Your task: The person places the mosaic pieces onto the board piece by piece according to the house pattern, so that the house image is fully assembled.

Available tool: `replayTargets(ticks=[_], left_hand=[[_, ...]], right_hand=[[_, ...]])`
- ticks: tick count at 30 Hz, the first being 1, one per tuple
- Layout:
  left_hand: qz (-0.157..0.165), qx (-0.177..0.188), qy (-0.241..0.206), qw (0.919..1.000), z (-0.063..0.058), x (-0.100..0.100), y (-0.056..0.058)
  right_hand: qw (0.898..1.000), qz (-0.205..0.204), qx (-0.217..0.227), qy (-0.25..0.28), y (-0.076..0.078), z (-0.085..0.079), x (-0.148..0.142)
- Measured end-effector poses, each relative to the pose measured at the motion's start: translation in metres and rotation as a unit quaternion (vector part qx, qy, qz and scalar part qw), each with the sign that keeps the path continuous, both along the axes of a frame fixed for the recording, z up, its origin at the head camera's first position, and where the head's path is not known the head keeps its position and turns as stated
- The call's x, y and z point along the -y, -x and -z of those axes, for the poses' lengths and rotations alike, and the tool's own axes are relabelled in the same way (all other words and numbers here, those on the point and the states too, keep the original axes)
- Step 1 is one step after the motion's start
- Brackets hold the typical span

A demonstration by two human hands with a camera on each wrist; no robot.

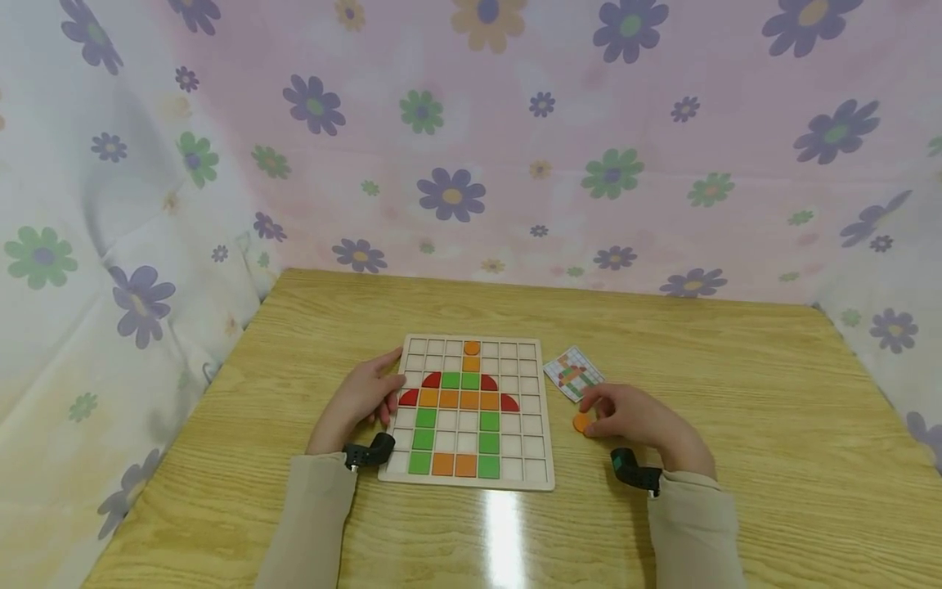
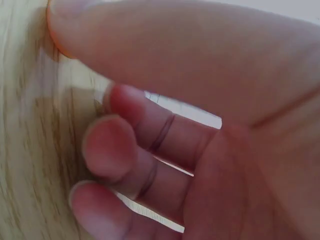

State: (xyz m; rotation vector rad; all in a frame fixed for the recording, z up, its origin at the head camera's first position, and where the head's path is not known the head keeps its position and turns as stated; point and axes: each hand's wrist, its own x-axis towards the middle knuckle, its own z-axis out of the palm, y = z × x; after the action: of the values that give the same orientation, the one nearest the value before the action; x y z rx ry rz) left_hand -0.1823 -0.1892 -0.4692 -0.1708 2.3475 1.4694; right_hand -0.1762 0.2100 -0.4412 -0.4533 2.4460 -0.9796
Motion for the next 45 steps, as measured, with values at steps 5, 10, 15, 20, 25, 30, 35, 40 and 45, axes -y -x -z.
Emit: replayTargets(ticks=[5, 10, 15, 20, 25, 30, 35, 40, 45], left_hand=[[0.000, -0.005, 0.004, 1.0000, -0.001, 0.000, 0.000], [-0.002, -0.003, 0.001, 1.0000, 0.000, 0.001, -0.001], [-0.001, -0.003, 0.005, 1.0000, 0.000, 0.001, 0.000], [-0.009, 0.002, 0.001, 1.0000, -0.001, 0.000, 0.001], [-0.013, 0.002, -0.005, 0.9999, 0.000, -0.002, 0.001], [-0.015, 0.004, -0.003, 0.9999, 0.001, -0.002, 0.001], [-0.014, 0.002, -0.007, 0.9999, 0.002, -0.001, 0.002], [-0.012, 0.003, -0.007, 0.9999, 0.002, 0.000, 0.001], [-0.009, 0.001, 0.002, 1.0000, 0.002, 0.000, 0.000]], right_hand=[[1.000, -0.015, -0.005, -0.004, 0.001, 0.001, 0.003], [1.000, -0.027, 0.008, 0.002, 0.000, 0.002, 0.005], [0.999, -0.027, 0.020, 0.009, 0.000, -0.001, 0.007], [0.999, -0.029, 0.012, 0.005, 0.001, -0.001, 0.007], [1.000, -0.029, 0.006, 0.003, 0.000, -0.001, 0.006], [0.999, -0.034, 0.008, 0.013, 0.000, -0.001, 0.004], [0.999, -0.034, 0.002, 0.011, -0.001, -0.002, 0.006], [1.000, 0.001, -0.004, -0.014, 0.000, -0.001, 0.011], [0.999, 0.030, -0.015, -0.011, 0.005, 0.001, 0.021]])
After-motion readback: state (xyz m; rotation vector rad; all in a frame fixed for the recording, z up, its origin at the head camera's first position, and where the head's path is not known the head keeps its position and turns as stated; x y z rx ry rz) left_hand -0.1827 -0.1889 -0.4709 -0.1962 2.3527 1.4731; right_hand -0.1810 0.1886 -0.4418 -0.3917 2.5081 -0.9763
